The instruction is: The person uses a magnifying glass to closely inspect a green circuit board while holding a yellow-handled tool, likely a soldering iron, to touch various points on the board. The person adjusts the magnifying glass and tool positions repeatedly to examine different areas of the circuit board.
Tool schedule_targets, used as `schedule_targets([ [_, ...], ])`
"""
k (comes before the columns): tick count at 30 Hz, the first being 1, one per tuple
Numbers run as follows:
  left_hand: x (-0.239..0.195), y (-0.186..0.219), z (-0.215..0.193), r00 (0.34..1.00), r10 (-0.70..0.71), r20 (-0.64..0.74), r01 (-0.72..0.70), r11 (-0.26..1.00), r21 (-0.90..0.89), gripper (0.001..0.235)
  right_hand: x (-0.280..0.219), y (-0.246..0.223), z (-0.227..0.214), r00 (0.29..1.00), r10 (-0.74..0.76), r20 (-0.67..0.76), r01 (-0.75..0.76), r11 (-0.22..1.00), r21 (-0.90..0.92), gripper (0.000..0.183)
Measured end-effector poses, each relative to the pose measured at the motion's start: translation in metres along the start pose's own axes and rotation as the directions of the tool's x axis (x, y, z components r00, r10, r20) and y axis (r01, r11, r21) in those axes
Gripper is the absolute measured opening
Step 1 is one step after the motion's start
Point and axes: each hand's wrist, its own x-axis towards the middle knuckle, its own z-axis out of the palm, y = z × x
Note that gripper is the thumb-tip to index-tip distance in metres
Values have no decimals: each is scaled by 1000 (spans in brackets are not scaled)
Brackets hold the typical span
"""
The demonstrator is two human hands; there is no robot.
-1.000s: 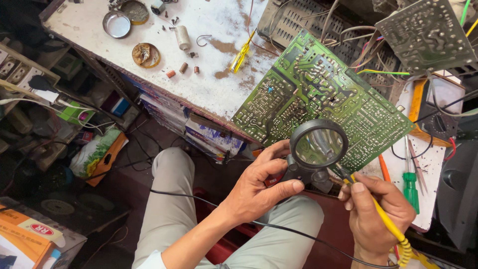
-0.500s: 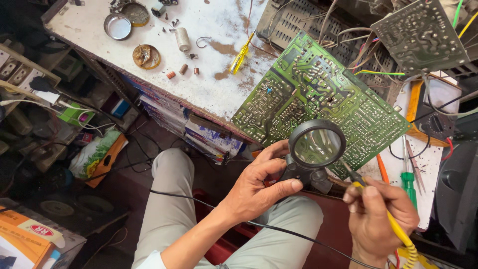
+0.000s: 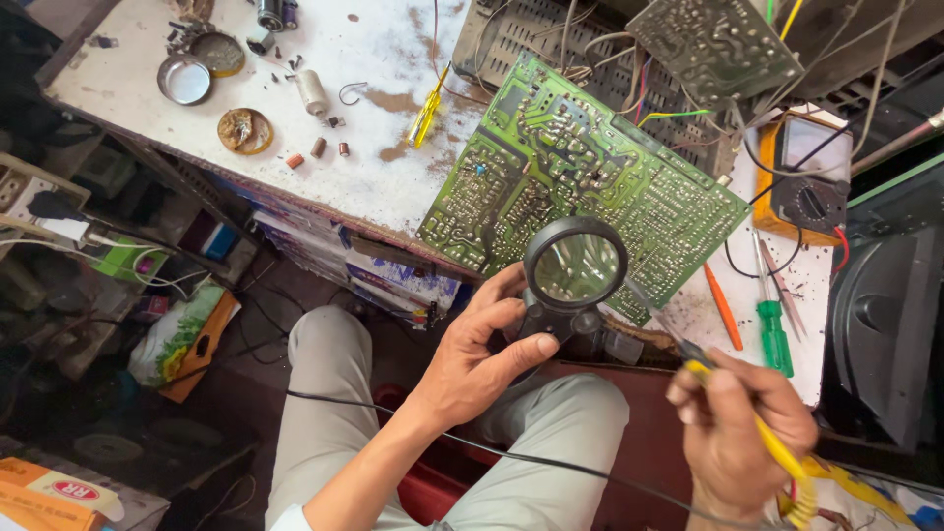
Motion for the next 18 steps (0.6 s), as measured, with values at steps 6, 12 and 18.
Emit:
schedule_targets([
  [6, 0, -4, 1, 1000, 19, 5, -19, 1000, -3, 30, 15, 12, 31, 996, 58, 69, -54, 996, -66, 17],
  [12, 1, -3, 1, 1000, -12, 2, 12, 1000, -9, 35, 23, 14, 39, 992, 59, 109, -44, 990, -132, 16],
  [18, 1, -3, 0, 1000, 16, 4, -16, 1000, 15, 33, 26, 13, 43, 990, 59, 126, -39, 987, -157, 16],
])
